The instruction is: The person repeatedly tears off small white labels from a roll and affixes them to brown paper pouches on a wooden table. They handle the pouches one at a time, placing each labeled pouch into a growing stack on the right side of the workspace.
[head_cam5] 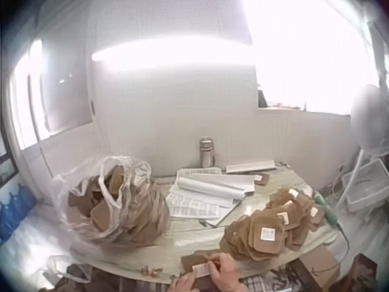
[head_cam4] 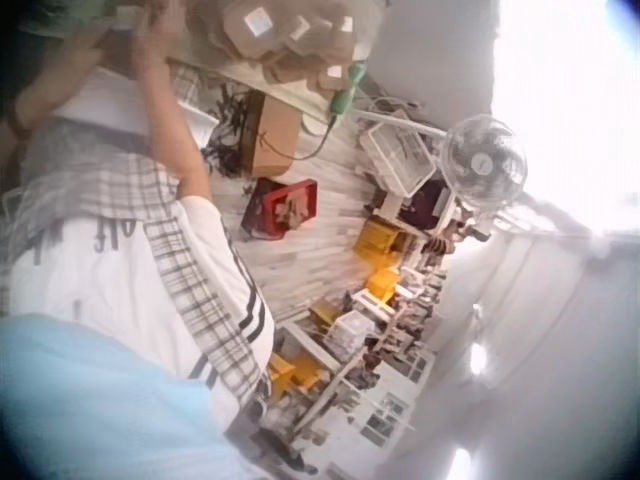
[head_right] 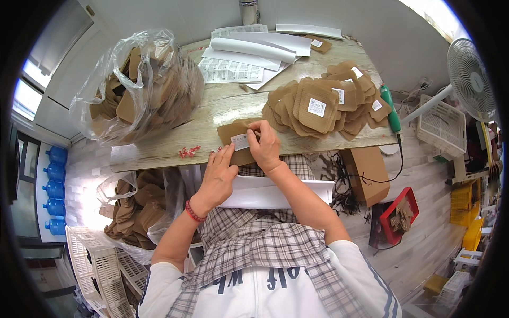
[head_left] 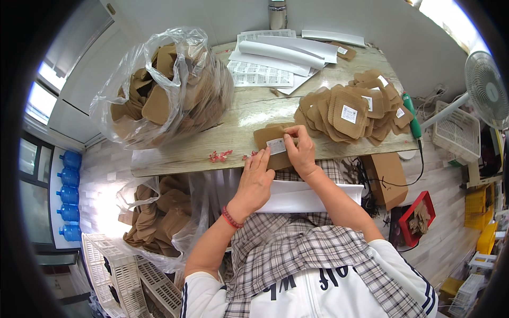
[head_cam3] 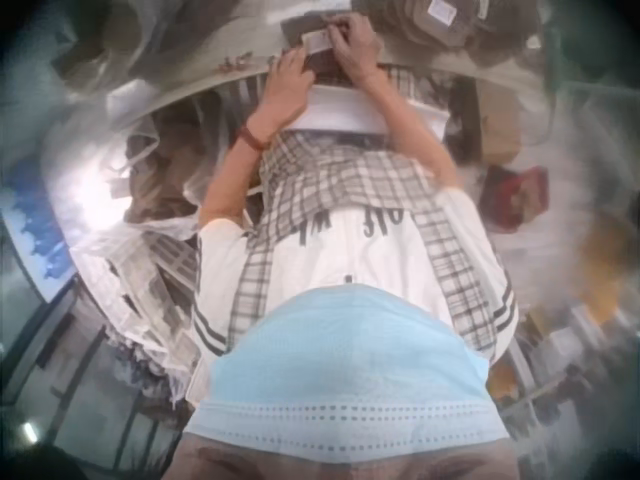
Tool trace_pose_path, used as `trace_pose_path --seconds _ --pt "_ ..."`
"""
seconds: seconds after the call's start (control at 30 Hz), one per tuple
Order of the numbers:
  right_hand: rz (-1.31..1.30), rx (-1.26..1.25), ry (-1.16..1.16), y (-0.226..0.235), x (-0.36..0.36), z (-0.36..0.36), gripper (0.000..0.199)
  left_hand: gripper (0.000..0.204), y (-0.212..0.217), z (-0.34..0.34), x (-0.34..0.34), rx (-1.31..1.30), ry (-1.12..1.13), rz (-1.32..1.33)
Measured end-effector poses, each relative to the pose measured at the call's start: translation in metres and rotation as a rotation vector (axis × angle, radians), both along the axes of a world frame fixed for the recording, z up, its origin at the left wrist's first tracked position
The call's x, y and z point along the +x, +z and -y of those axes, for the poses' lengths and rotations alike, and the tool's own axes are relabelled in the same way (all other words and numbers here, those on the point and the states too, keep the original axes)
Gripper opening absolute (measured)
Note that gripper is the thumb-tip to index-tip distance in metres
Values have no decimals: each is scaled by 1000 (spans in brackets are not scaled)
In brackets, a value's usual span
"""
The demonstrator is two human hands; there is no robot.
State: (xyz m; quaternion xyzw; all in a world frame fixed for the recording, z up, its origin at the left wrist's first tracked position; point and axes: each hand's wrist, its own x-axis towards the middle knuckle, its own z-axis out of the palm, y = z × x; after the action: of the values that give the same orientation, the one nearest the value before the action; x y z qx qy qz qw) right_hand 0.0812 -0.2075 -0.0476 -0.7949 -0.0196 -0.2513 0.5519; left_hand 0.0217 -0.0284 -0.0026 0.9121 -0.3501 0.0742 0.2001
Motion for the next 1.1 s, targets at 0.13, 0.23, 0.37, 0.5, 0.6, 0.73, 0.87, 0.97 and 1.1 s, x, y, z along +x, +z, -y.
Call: trace_pose_path --seconds 0.13,0.23,0.37,0.5,0.6,0.73,0.87,0.97,1.1 --pt "-11 411 55 6 -3 -1 13 10 9 -3 -11 8 -41 25" --pt "81 261 -45 41 -14 -1 23 10 -10 -13 -8 26 -23 -75" --pt "240 6 -277 76 2 64 37 8 -10 -20 -3 8 -38 -78" --pt "331 -571 -572 96 -6 120 38 9 -3 -35 -9 -73 -64 -34" --pt "399 -740 -218 87 -54 125 31 10 8 -49 -22 -17 58 -283" --pt "177 -730 316 42 -128 89 33 5 7 -62 -49 -219 212 -421" --pt "214 -821 372 28 -151 79 44 7 -4 -72 -62 -286 270 -487" --pt "204 -843 379 11 -158 79 44 7 -18 -80 -65 -334 307 -550" --pt "185 -813 298 1 -166 75 37 8 -29 -82 -67 -326 325 -571"
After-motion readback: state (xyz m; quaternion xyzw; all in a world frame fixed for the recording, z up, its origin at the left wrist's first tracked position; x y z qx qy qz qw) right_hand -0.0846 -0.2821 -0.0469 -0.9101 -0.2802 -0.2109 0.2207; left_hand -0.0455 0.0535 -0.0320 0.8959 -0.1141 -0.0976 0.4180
